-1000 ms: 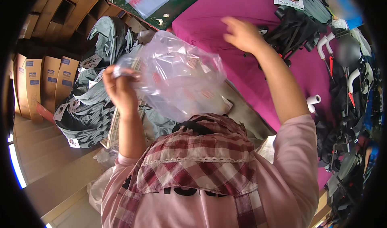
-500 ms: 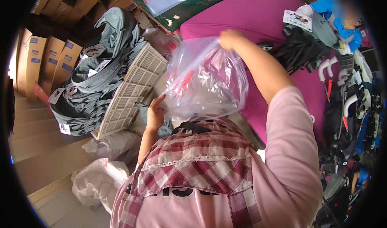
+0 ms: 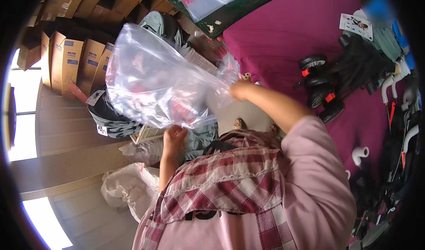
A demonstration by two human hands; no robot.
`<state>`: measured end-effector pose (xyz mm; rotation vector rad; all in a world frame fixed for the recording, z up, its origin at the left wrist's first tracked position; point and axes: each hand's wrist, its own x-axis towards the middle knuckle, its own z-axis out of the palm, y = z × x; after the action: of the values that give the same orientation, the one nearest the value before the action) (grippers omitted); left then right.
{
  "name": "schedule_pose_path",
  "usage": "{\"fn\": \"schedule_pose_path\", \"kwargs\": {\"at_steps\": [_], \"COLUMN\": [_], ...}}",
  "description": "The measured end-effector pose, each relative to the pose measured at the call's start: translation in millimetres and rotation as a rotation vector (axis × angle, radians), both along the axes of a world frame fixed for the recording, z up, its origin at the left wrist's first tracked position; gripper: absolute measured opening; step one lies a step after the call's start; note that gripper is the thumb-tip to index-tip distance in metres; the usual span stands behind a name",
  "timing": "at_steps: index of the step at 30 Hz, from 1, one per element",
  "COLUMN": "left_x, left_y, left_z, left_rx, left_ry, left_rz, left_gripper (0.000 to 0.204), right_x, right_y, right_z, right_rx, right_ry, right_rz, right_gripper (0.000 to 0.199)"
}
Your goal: The person assembles baby strollers by attaching wheels to the frame and placing the seat onto the chassis. They then place the assembled stroller into a clear plastic bag and set it aside. The process is repeated for multiple units.
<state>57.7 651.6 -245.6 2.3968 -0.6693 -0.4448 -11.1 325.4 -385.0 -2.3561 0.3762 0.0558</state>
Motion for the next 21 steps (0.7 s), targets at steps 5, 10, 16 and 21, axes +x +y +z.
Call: {"fn": "schedule_pose_path", "kwargs": {"at_steps": [5,10,16,21], "left_x": [26,29,69,115], "left_y": [-48,-152,-215,-234], "left_z": [23,59,74,87], "left_rx": [-0.248,-0.678,-0.882,-0.892], "left_ry": [-0.039,0.277,0.371,0.544], "left_rz": [0.040,0.065,-0.097,-0.389], "left_gripper": [0.015,0.012,0.050,0.055], "right_x": [2,-5,-54,26], "right_y": [-114,-57,-47,-127], "right_z": [62,216,104,194], "right_rx": [-0.001,0.239,0.100,0.300], "right_ry": [-0.656,-0.905,0.603,-0.150], "right_rz": [-0.566,-0.094,0.222,-0.058], "right_gripper": [0.028,0.036,0.077,0.087]}}
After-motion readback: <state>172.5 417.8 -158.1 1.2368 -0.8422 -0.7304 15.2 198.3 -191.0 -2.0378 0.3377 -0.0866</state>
